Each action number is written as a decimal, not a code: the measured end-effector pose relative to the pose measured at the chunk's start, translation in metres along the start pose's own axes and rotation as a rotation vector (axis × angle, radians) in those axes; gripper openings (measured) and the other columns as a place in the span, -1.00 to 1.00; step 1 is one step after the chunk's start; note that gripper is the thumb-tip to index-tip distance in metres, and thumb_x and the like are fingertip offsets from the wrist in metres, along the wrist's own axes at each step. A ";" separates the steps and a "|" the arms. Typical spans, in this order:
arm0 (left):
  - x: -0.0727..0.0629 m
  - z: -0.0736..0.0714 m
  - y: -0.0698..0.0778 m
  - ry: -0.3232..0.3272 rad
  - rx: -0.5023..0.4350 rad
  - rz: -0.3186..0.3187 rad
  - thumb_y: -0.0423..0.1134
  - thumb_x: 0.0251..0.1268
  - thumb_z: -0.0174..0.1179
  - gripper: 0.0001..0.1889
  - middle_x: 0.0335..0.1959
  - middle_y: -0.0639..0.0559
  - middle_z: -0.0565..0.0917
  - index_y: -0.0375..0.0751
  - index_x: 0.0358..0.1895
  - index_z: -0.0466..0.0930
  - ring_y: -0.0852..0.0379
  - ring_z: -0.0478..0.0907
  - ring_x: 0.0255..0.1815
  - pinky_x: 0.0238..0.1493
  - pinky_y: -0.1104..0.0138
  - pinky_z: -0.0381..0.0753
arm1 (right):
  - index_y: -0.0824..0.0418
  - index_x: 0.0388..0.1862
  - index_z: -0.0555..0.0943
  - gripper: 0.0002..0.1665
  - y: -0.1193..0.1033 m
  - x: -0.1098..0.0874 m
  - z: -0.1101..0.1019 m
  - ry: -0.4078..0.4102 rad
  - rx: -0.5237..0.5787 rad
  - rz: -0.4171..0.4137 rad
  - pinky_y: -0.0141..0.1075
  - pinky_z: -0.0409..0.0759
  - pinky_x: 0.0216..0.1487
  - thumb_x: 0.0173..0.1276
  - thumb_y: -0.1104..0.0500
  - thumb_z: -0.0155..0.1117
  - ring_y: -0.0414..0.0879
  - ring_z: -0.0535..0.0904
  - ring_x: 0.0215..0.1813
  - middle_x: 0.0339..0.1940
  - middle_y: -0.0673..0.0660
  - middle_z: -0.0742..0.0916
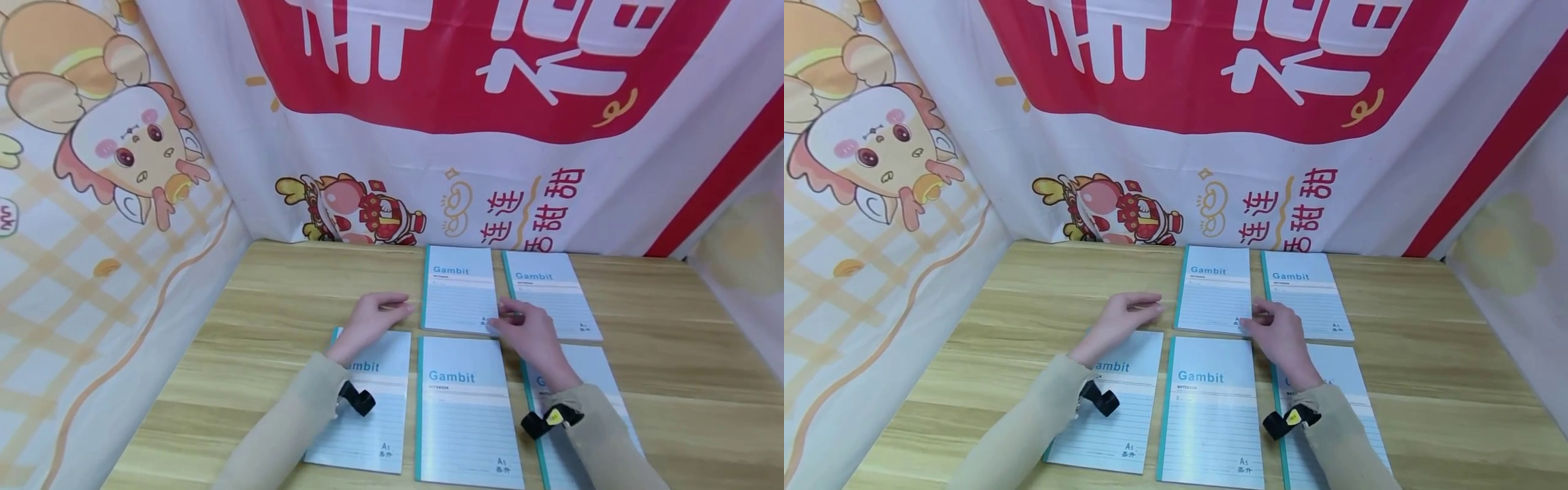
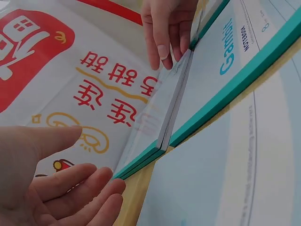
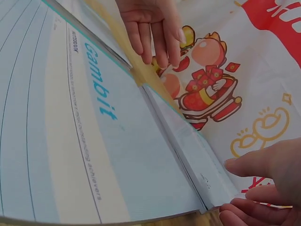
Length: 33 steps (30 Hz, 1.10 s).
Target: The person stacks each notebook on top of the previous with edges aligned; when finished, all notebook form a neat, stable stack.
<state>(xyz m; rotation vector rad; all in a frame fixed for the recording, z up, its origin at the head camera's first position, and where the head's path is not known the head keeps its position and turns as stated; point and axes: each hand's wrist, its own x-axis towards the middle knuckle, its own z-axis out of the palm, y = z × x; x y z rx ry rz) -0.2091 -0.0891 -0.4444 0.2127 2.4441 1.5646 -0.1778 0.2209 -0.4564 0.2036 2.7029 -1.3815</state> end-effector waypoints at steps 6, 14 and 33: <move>-0.016 -0.017 -0.003 0.023 -0.036 0.035 0.05 0.39 0.32 -0.44 0.09 0.09 0.71 -0.16 0.34 0.56 0.12 0.65 0.09 0.14 0.17 0.64 | 0.19 0.53 0.38 -0.18 -0.007 -0.008 -0.004 0.013 0.026 -0.029 0.02 0.56 0.27 0.42 -0.12 0.39 0.15 0.51 0.33 0.34 0.24 0.58; -0.032 -0.040 -0.010 0.084 -0.036 0.028 0.02 0.38 0.34 -0.47 0.11 0.07 0.69 -0.12 0.32 0.58 0.09 0.64 0.11 0.17 0.15 0.63 | 0.20 0.49 0.43 -0.20 -0.014 -0.020 -0.007 0.019 0.036 -0.085 0.04 0.56 0.26 0.41 -0.14 0.39 0.15 0.53 0.32 0.33 0.23 0.60; -0.080 -0.086 -0.051 0.141 0.042 -0.061 0.02 0.42 0.31 -0.42 0.18 -0.13 0.66 -0.28 0.34 0.52 -0.05 0.60 0.20 0.22 0.10 0.59 | 0.19 0.39 0.55 -0.28 -0.031 -0.051 0.031 -0.126 0.128 -0.183 -0.13 0.67 0.12 0.31 0.00 0.52 -0.02 0.68 0.12 0.15 0.11 0.72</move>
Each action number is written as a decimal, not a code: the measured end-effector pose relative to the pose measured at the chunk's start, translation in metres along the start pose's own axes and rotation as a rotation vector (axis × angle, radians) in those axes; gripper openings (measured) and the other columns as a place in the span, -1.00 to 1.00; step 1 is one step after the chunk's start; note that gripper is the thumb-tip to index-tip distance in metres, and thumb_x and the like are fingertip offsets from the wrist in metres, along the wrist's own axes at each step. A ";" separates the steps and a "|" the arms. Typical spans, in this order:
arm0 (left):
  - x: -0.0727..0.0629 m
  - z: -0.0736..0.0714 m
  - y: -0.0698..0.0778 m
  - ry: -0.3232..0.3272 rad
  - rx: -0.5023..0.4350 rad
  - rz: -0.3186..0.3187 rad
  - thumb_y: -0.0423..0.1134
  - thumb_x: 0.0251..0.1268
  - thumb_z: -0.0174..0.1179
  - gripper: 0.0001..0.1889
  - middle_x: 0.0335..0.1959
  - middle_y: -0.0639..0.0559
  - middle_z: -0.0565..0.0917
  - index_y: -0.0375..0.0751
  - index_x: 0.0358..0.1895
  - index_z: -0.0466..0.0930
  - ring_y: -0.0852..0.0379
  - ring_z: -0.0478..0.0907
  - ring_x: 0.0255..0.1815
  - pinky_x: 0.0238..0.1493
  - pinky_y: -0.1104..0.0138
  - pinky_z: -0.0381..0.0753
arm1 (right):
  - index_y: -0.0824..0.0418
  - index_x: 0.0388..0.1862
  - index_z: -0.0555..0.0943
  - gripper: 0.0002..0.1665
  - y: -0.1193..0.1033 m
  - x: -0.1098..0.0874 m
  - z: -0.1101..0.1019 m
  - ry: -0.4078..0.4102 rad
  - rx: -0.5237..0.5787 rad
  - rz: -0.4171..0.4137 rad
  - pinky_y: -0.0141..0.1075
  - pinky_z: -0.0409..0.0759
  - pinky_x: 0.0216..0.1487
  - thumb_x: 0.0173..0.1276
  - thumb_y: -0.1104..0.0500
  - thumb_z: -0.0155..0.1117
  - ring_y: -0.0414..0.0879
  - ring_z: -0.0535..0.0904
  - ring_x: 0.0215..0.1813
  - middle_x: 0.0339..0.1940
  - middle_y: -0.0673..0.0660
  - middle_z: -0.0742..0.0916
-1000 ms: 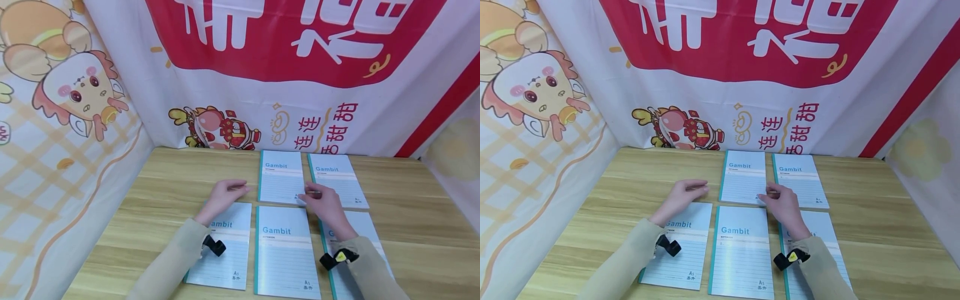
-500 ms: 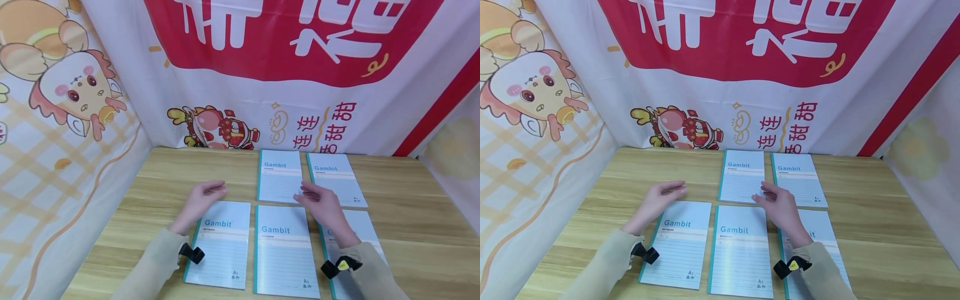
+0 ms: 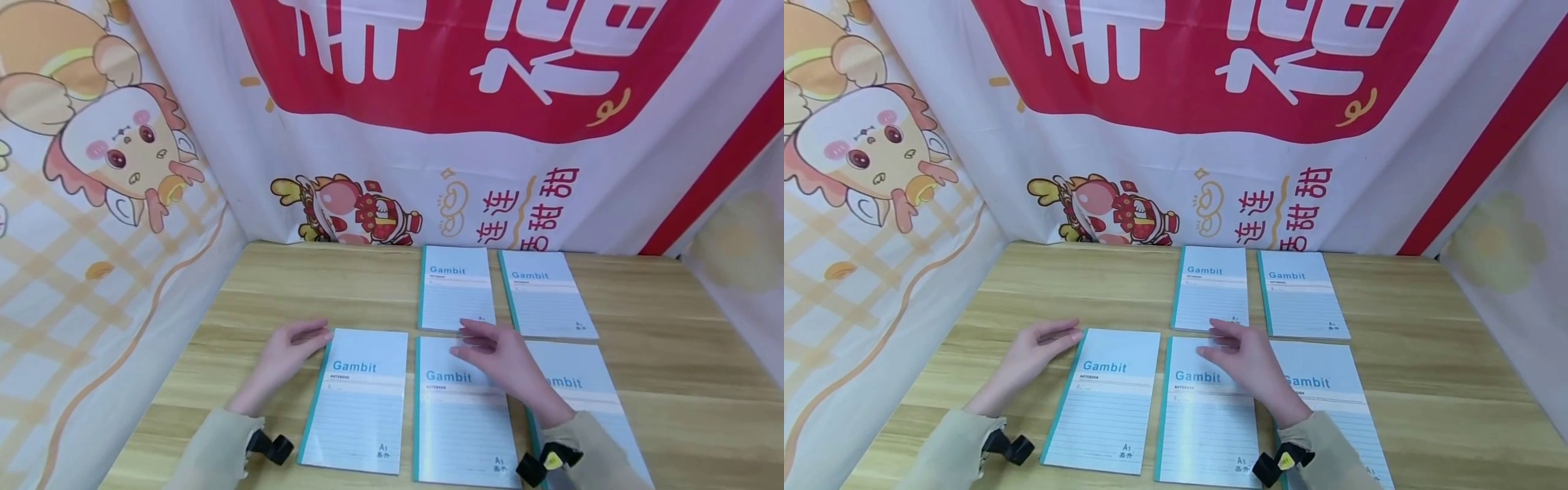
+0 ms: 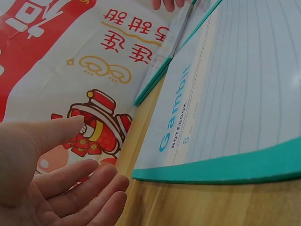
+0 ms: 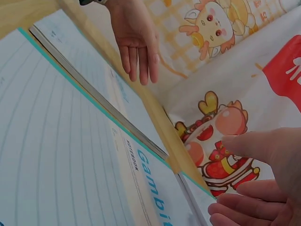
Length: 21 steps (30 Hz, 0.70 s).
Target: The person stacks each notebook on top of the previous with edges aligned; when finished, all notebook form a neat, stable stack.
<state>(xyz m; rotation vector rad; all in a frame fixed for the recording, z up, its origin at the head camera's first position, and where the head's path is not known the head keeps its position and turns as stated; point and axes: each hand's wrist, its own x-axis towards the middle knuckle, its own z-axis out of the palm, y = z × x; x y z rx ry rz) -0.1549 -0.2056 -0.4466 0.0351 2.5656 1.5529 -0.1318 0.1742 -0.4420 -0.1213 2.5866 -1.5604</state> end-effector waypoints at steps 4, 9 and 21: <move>-0.010 -0.007 -0.004 -0.002 -0.001 -0.022 0.03 0.40 0.33 -0.38 0.17 -0.16 0.66 -0.30 0.35 0.50 -0.07 0.60 0.19 0.22 0.10 0.59 | 0.19 0.36 0.57 -0.29 -0.005 -0.006 0.015 -0.045 0.051 -0.007 -0.16 0.68 0.10 0.27 0.05 0.56 0.00 0.69 0.11 0.14 0.13 0.72; -0.021 -0.013 -0.006 -0.009 0.013 -0.038 -0.01 0.37 0.36 -0.36 0.19 -0.23 0.64 -0.34 0.36 0.48 -0.12 0.60 0.19 0.21 0.07 0.59 | 0.21 0.32 0.60 -0.32 -0.011 -0.012 0.031 -0.092 0.050 -0.021 -0.21 0.70 0.05 0.25 0.06 0.57 0.02 0.70 0.08 0.14 0.15 0.73; -0.030 -0.012 -0.012 -0.063 -0.024 -0.109 -0.11 0.34 0.39 -0.39 0.17 -0.19 0.66 -0.36 0.36 0.48 -0.08 0.62 0.15 0.30 -0.04 0.50 | 0.36 0.36 0.53 -0.29 -0.017 -0.022 0.053 -0.279 0.202 -0.027 -0.30 0.70 0.01 0.32 0.08 0.52 0.06 0.68 0.11 0.22 0.26 0.68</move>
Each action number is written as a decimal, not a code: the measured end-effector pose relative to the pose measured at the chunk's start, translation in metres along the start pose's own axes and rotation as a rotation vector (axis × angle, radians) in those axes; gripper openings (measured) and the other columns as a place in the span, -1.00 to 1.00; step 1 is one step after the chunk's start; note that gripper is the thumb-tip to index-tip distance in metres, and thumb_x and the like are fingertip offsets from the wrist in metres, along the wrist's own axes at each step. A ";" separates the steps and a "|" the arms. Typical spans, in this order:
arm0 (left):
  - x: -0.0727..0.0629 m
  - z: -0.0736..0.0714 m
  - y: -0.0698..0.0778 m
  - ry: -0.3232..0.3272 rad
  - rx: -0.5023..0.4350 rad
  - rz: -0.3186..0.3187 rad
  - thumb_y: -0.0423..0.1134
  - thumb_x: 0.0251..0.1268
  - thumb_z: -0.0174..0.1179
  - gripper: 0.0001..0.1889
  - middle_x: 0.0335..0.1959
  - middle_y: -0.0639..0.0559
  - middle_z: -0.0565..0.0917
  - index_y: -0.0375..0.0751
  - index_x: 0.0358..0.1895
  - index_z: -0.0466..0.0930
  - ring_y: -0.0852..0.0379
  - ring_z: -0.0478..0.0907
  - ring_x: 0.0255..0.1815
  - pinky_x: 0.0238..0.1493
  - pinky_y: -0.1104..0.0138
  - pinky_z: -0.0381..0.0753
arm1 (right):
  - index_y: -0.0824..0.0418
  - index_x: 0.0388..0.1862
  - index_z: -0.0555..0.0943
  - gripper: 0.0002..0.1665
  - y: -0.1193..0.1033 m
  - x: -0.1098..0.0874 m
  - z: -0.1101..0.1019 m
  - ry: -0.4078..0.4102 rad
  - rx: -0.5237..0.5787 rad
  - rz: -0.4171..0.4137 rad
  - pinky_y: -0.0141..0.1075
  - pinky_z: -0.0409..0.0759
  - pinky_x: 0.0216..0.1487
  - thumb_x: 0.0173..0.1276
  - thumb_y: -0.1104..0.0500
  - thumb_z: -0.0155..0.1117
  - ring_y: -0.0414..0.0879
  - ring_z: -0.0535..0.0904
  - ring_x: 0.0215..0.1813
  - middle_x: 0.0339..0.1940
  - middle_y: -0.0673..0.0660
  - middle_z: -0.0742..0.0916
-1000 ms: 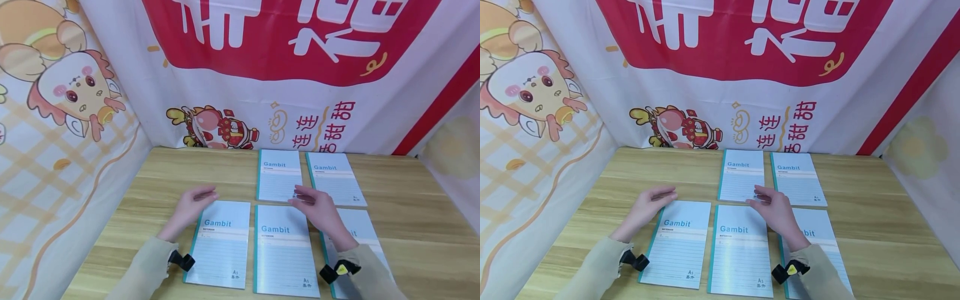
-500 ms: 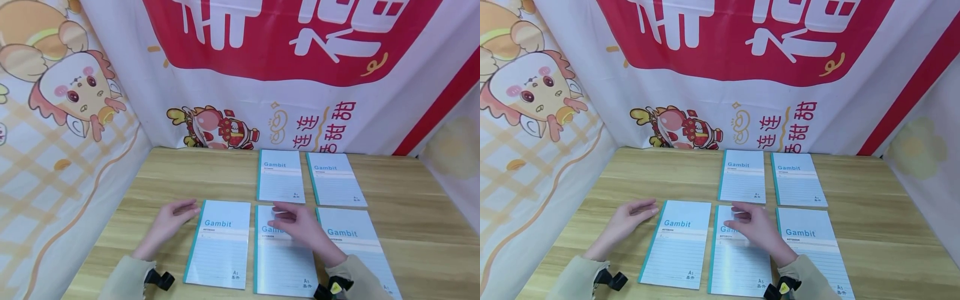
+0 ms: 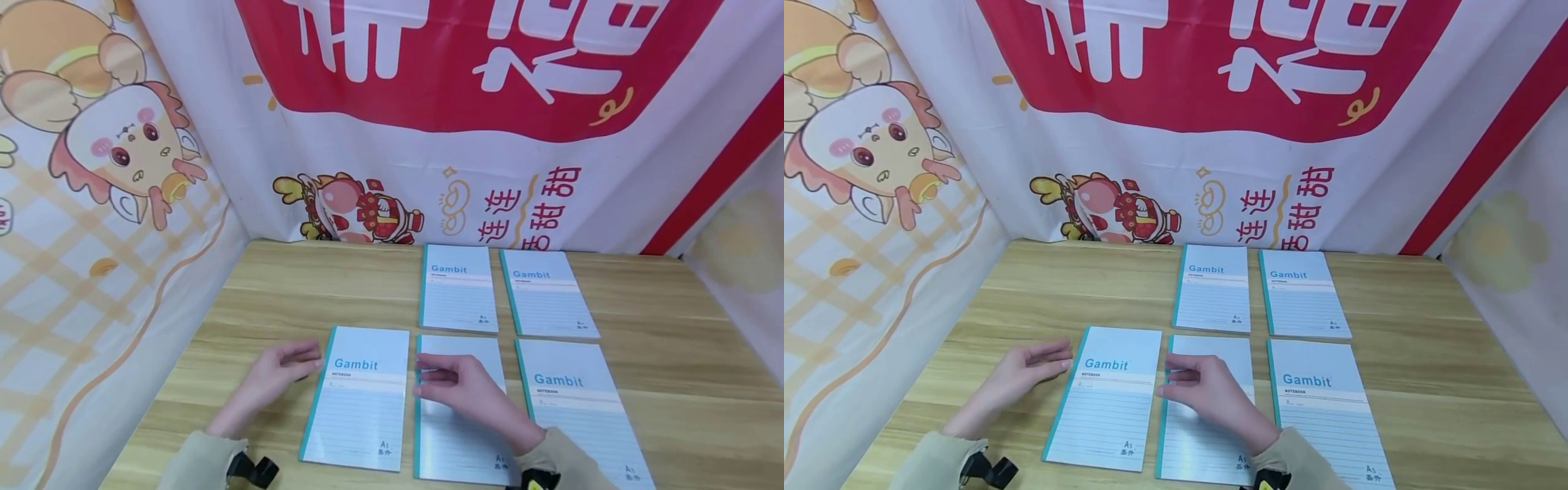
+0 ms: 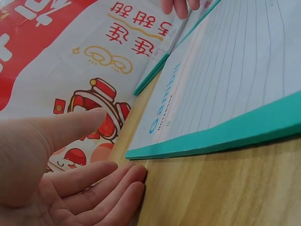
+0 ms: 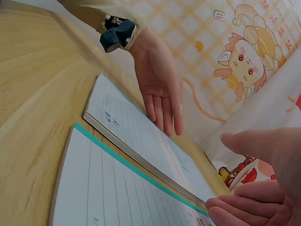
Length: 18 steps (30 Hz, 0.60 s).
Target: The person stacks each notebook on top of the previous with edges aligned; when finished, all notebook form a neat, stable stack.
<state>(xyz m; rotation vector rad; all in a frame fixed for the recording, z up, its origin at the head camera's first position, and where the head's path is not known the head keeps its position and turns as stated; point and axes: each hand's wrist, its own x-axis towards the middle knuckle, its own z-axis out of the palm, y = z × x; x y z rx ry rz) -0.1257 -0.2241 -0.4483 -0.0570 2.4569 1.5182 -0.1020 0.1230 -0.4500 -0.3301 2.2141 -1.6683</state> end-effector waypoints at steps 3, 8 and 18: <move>-0.001 0.001 -0.001 0.005 -0.005 -0.012 -0.12 0.33 0.40 -0.39 0.14 -0.18 0.68 -0.36 0.35 0.49 -0.07 0.64 0.13 0.29 -0.02 0.50 | 0.36 0.36 0.52 -0.26 0.000 0.000 0.006 -0.024 0.032 0.020 -0.27 0.69 0.04 0.29 0.08 0.54 0.07 0.68 0.13 0.23 0.26 0.67; 0.000 0.004 -0.002 -0.003 -0.048 -0.021 -0.18 0.32 0.40 -0.40 0.11 -0.21 0.68 -0.41 0.34 0.48 -0.08 0.65 0.11 0.15 0.16 0.64 | 0.41 0.37 0.49 -0.22 0.001 -0.001 0.013 -0.056 0.055 0.025 -0.24 0.67 0.09 0.27 0.10 0.56 0.08 0.66 0.17 0.27 0.29 0.64; 0.003 0.006 -0.005 -0.002 -0.075 -0.081 -0.22 0.33 0.40 -0.46 0.08 -0.16 0.70 -0.36 0.31 0.53 -0.04 0.66 0.10 0.07 0.25 0.68 | 0.49 0.37 0.45 -0.21 0.001 -0.002 0.019 -0.079 0.077 0.010 -0.29 0.65 0.10 0.29 0.15 0.54 0.09 0.64 0.20 0.33 0.37 0.58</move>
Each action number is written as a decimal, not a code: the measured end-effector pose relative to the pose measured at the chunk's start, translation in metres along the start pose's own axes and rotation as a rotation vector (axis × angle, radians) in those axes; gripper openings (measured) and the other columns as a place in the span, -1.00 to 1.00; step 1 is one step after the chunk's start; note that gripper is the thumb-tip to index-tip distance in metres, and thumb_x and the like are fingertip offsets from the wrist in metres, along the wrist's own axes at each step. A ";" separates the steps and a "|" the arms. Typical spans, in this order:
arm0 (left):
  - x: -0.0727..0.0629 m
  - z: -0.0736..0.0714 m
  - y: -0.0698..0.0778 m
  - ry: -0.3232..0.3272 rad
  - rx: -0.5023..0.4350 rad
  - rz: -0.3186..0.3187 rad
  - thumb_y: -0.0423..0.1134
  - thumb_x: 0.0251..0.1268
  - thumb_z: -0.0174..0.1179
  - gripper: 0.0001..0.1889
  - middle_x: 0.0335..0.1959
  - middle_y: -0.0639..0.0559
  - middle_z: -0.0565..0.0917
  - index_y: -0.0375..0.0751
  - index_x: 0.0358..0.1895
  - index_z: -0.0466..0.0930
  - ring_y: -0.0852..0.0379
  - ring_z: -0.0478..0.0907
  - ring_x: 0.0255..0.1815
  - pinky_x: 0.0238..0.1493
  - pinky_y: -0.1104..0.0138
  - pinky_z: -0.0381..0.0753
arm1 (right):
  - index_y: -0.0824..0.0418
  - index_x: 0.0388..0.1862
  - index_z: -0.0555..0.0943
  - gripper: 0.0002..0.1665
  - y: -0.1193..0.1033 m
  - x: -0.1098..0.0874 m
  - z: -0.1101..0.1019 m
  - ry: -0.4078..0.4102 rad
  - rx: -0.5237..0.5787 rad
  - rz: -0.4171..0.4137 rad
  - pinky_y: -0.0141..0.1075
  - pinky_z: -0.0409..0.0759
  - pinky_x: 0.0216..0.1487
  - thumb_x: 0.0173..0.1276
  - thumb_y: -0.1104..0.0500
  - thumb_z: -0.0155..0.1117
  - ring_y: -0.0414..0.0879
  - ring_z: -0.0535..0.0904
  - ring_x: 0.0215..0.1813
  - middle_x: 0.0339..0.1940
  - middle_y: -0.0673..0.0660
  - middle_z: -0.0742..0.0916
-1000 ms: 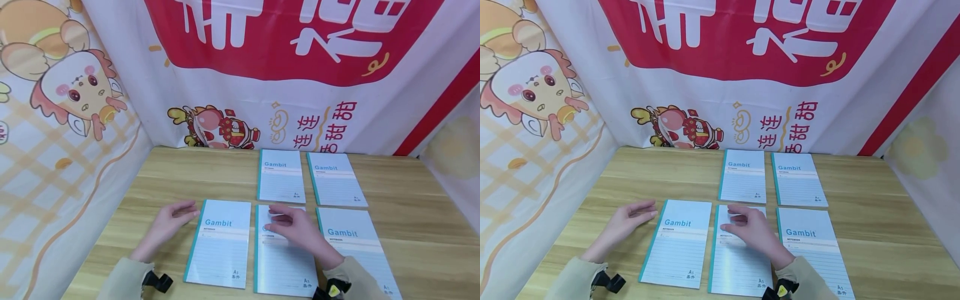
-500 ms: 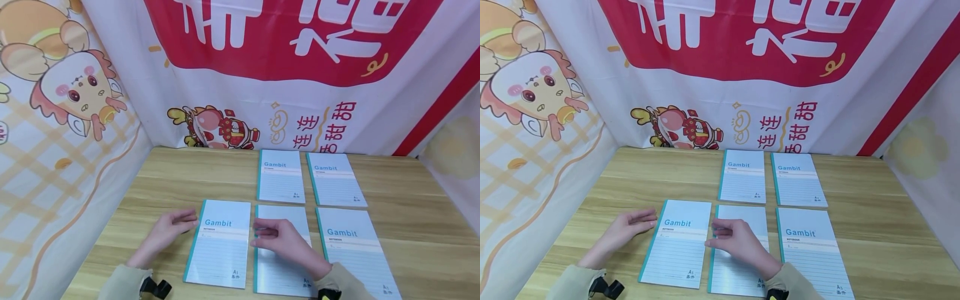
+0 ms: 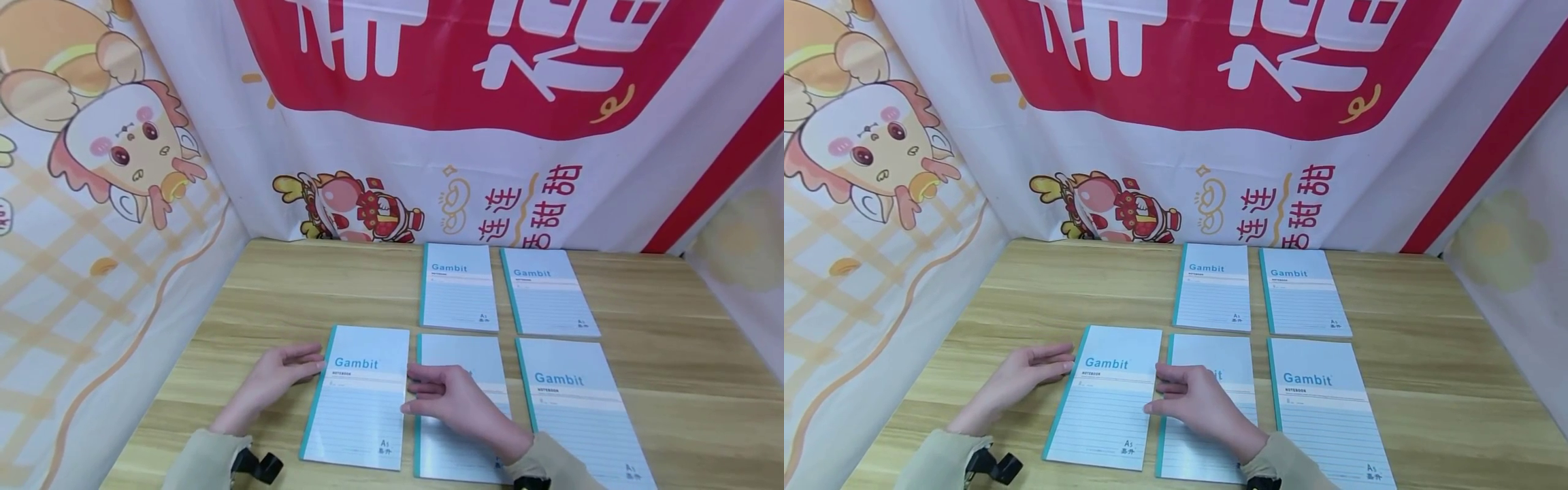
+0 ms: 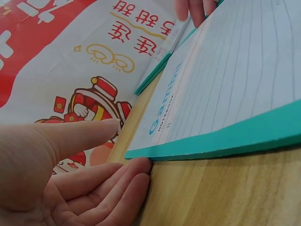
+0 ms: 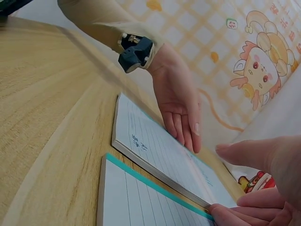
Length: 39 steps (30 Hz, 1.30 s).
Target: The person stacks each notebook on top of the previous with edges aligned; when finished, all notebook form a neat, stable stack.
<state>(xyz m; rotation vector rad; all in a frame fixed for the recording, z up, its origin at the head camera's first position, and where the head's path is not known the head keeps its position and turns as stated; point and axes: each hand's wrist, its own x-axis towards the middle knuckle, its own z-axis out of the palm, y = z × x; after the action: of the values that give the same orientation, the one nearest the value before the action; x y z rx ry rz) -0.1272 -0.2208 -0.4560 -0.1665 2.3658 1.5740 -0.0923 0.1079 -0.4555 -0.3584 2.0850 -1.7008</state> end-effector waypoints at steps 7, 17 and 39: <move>0.002 0.000 0.000 0.003 0.012 -0.014 -0.23 0.34 0.38 -0.50 0.08 -0.14 0.71 -0.34 0.28 0.56 0.01 0.68 0.03 0.07 0.22 0.68 | 0.51 0.38 0.44 -0.20 0.000 -0.001 0.002 -0.006 0.016 0.003 -0.29 0.65 0.10 0.29 0.17 0.54 0.10 0.64 0.20 0.34 0.40 0.56; 0.004 0.000 -0.001 -0.033 0.017 0.018 -0.25 0.35 0.37 -0.57 0.14 -0.15 0.68 -0.34 0.22 0.62 0.03 0.68 0.00 0.03 0.22 0.69 | 0.49 0.39 0.44 -0.20 0.001 -0.002 0.001 0.006 0.032 0.016 -0.29 0.65 0.11 0.28 0.16 0.54 0.09 0.63 0.21 0.35 0.38 0.56; 0.005 0.003 0.003 -0.039 -0.114 -0.010 -0.45 0.33 0.32 -0.49 0.00 -0.11 0.72 -0.32 0.34 0.49 -0.04 0.68 0.00 -0.04 0.20 0.73 | 0.44 0.40 0.44 -0.20 0.004 0.000 -0.001 0.005 0.061 0.041 -0.29 0.65 0.11 0.28 0.15 0.54 0.07 0.64 0.21 0.36 0.34 0.56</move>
<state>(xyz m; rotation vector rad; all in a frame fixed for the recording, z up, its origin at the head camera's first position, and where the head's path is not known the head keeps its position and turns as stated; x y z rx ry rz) -0.1317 -0.2166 -0.4560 -0.1704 2.2442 1.6923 -0.0921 0.1093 -0.4591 -0.2918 2.0252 -1.7386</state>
